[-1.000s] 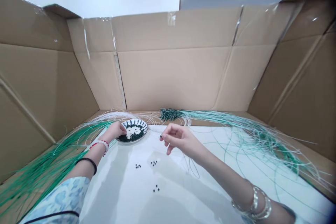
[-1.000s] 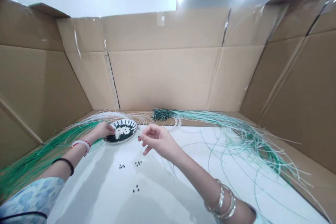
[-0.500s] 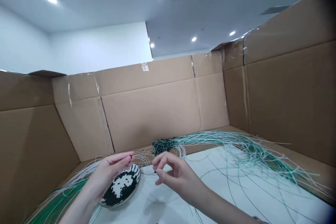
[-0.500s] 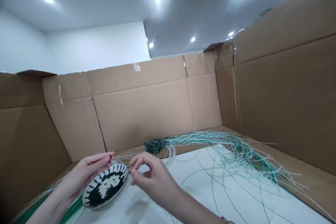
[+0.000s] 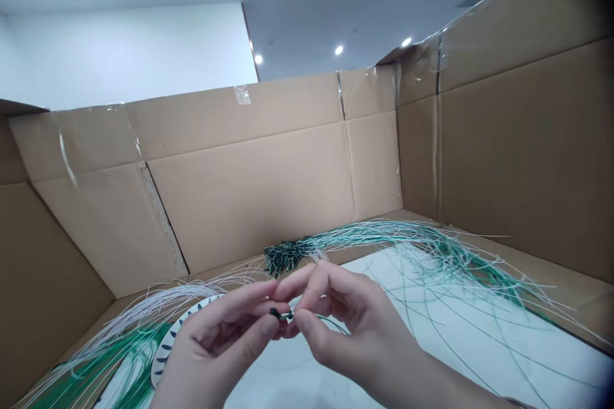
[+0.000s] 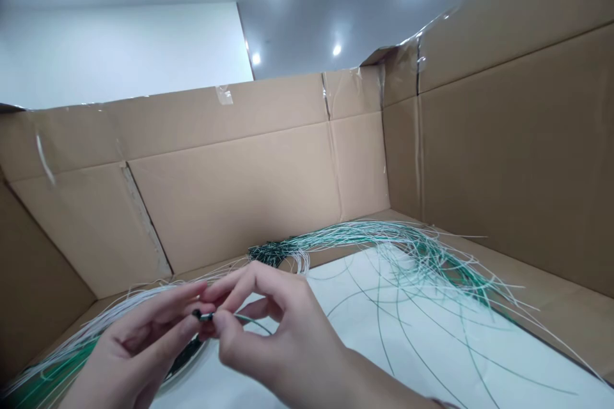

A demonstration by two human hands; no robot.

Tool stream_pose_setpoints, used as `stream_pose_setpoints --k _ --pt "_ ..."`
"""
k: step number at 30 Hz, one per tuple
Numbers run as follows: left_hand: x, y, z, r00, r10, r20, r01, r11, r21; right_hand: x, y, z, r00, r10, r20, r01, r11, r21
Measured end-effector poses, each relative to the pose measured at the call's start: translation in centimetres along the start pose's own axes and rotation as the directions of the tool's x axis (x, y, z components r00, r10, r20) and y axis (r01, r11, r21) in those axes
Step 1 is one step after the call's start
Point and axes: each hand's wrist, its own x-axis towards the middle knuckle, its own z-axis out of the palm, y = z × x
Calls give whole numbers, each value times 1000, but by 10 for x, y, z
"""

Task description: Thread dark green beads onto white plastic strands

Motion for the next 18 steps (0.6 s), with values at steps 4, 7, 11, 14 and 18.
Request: stream_pose_setpoints --k 4,7,11,14,18 --pt "-1 0 2 996 89 -2 -89 996 28 -1 -5 0 998 30 -59 -36 994 -102" --pt "1 -1 1 995 98 -4 -98 994 51 0 -9 0 998 46 -47 -51 991 -120" --pt "5 -7 -5 982 165 89 -172 983 68 2 -12 -4 999 38 -2 -38 991 -130" --pt "4 -5 -4 981 180 70 -186 977 107 2 -13 -5 1000 13 23 -10 989 -150" --pt "-4 4 7 989 130 -71 -121 985 121 2 -13 -5 999 -12 35 18 985 -170"
